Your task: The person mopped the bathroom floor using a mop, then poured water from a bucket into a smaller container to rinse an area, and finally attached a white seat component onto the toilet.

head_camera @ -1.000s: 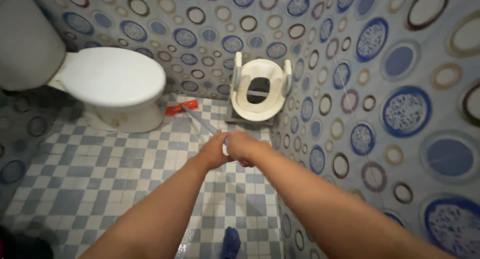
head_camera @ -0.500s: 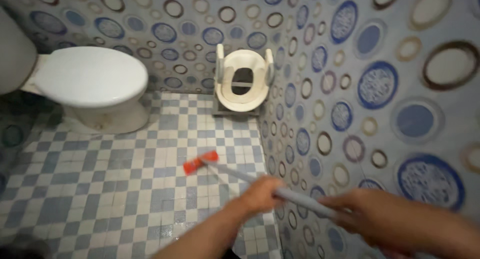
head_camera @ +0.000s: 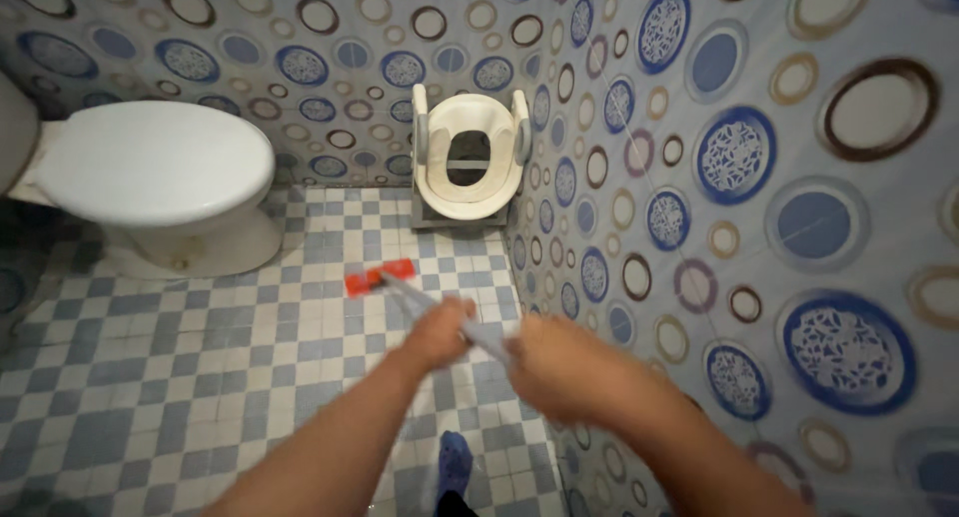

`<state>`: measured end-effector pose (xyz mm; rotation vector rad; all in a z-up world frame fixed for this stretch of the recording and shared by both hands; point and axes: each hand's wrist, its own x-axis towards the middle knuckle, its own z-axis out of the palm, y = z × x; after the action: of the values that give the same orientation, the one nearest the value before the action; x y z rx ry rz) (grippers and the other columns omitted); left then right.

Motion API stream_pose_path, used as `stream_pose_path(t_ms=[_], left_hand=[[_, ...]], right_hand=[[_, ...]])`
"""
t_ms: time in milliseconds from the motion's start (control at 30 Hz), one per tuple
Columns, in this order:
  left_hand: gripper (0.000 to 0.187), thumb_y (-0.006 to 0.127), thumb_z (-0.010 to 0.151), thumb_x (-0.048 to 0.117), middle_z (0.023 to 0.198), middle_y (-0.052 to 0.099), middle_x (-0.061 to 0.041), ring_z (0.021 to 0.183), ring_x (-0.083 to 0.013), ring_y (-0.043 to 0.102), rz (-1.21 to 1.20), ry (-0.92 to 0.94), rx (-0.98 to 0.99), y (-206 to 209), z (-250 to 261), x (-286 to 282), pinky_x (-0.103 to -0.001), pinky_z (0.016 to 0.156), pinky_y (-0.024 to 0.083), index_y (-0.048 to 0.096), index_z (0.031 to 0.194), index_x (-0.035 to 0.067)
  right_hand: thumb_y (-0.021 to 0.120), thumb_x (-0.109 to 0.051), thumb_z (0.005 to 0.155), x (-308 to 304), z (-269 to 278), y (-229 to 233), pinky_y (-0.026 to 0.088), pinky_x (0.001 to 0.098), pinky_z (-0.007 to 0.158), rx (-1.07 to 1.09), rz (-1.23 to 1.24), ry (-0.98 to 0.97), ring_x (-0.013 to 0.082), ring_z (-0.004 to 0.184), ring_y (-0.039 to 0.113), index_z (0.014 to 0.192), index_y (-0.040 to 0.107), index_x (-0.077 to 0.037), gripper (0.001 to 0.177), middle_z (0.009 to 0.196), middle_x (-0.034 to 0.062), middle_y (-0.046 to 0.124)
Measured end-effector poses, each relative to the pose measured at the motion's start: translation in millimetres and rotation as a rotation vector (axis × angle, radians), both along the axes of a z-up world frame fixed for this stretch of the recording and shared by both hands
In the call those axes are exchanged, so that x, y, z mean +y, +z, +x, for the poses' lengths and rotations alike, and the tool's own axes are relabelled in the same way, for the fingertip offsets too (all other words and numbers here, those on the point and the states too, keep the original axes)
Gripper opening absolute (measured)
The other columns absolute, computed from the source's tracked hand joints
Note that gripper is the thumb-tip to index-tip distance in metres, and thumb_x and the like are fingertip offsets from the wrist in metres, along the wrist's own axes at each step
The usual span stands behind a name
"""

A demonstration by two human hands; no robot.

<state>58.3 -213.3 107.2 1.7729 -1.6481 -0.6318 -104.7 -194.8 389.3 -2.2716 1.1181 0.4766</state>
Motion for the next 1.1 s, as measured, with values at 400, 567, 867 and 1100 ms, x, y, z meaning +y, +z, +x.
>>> stream_pose_path(t_ms=[400,567,867,1100], left_hand=[[0.063,0.093,0.063,0.031,0.117,0.066,-0.014,0.112,-0.0360,0.064,0.057,0.073,-0.126,-42.8,81.7,-65.2,-0.044,0.098,0.050,0.065,0.117,0.014],[0.047,0.091,0.067,0.031,0.109,0.071,-0.012,0.105,-0.0350,0.066,-0.148,-0.176,-0.116,-50.5,16.5,-49.0,-0.049,0.098,0.047,0.069,0.106,0.015],[0.012,0.074,0.077,0.019,0.077,0.069,-0.017,0.078,-0.0407,0.068,-0.238,-0.385,0.196,35.6,-205.4,55.1,-0.050,0.072,0.055,0.067,0.073,0.009],[0.001,0.068,0.071,0.012,0.075,0.070,-0.013,0.078,-0.0366,0.069,-0.331,-0.555,0.106,19.8,-224.4,88.6,-0.047,0.074,0.056,0.069,0.072,0.012]], right_hand=[[0.060,-0.004,0.087,-84.4,80.1,-110.0,0.058,0.0427,0.054,-0.077,-0.007,-0.053,0.0349,0.064,0.075,0.101,0.068,0.010,0.022,0.081,0.0263,0.073],[0.050,-0.006,0.091,-53.1,-17.9,-61.1,0.053,0.0452,0.052,0.014,0.081,-0.051,0.0315,0.056,0.068,0.105,0.069,-0.003,0.024,0.073,0.0189,0.070],[0.070,-0.042,0.094,68.2,-161.4,104.1,0.057,0.0299,0.064,0.564,0.134,-0.343,0.0152,0.061,0.069,0.142,0.065,-0.032,0.050,0.079,0.0066,0.078],[0.074,-0.047,0.086,120.0,-209.4,62.2,0.059,0.0393,0.077,0.357,-0.069,-0.248,0.0228,0.081,0.078,0.130,0.072,-0.037,0.045,0.089,0.0065,0.081]])
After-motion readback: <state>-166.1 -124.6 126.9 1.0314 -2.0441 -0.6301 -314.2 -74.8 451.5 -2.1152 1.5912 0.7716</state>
